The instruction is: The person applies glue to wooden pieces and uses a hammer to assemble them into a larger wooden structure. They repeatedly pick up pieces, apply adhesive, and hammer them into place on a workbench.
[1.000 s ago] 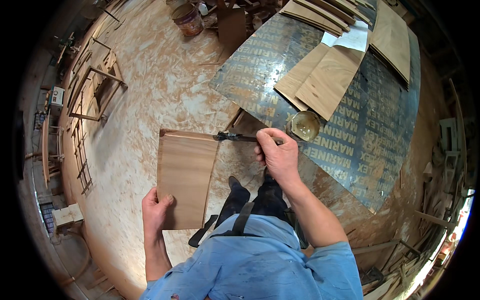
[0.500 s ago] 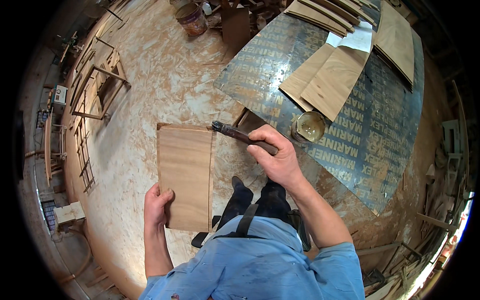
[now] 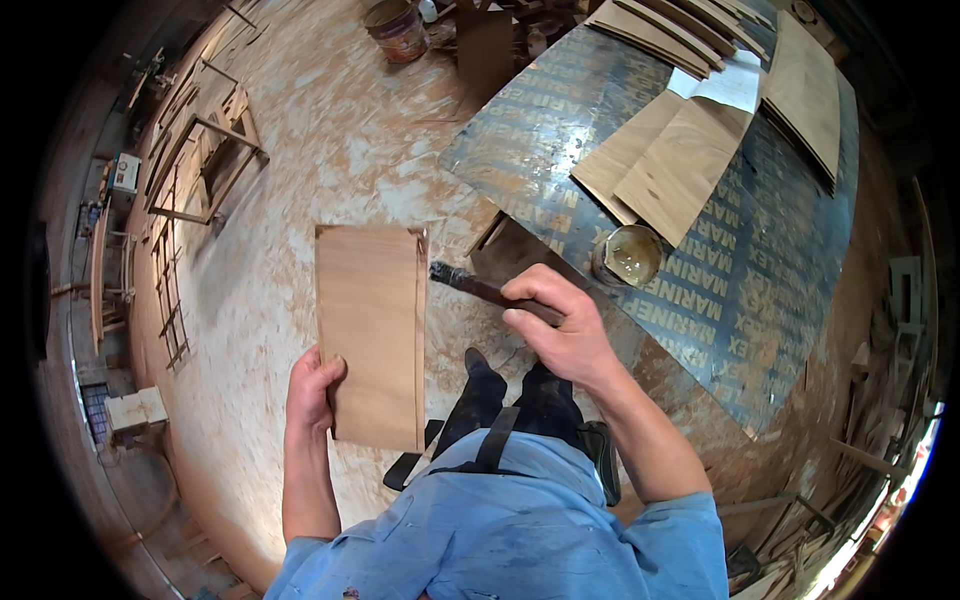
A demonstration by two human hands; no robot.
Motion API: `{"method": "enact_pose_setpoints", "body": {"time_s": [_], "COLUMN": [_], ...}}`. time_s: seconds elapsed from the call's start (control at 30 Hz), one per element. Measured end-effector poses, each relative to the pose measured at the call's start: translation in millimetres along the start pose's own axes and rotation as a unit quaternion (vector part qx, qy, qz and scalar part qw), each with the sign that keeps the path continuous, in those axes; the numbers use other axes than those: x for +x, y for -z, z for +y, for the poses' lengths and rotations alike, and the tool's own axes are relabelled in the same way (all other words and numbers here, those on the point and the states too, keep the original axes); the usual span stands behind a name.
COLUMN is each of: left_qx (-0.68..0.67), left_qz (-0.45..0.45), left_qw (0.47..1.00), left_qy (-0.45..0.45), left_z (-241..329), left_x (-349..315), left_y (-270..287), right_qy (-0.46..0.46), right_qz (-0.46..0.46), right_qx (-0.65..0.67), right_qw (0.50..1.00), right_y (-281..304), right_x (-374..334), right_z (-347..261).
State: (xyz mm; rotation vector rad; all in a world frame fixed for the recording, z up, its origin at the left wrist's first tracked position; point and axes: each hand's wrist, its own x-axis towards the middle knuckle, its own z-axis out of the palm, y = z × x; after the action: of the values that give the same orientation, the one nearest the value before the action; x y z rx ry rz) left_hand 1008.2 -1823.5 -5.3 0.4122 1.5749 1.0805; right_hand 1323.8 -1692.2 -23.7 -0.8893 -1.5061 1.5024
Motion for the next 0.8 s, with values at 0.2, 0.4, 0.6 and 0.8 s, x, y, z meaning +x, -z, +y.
{"method": "enact_pose_setpoints", "body": {"time_s": [0.2, 0.4, 0.6, 0.8], "left_qx": [-0.111, -0.196, -0.200, -0.208], "left_qz": [0.087, 0.080, 0.075, 0.079], "left_qw": [0.987, 0.970, 0.970, 0.970], "left_qy": [-0.078, -0.122, -0.113, -0.097], "left_z": [28, 50, 56, 55], "left_x": [33, 55, 59, 62], "left_y": [2, 1, 1, 1], "right_qy": [-0.088, -0.038, -0.040, -0.025], "right_qz": [0.043, -0.061, -0.081, -0.141], "right_qx": [0.192, 0.170, 0.098, -0.003], "right_qw": [0.976, 0.983, 0.991, 0.990], "right_y": [-4, -18, -20, -17], "right_x": [-19, -26, -17, -13], "right_z": [-15, -2, 2, -2]}}
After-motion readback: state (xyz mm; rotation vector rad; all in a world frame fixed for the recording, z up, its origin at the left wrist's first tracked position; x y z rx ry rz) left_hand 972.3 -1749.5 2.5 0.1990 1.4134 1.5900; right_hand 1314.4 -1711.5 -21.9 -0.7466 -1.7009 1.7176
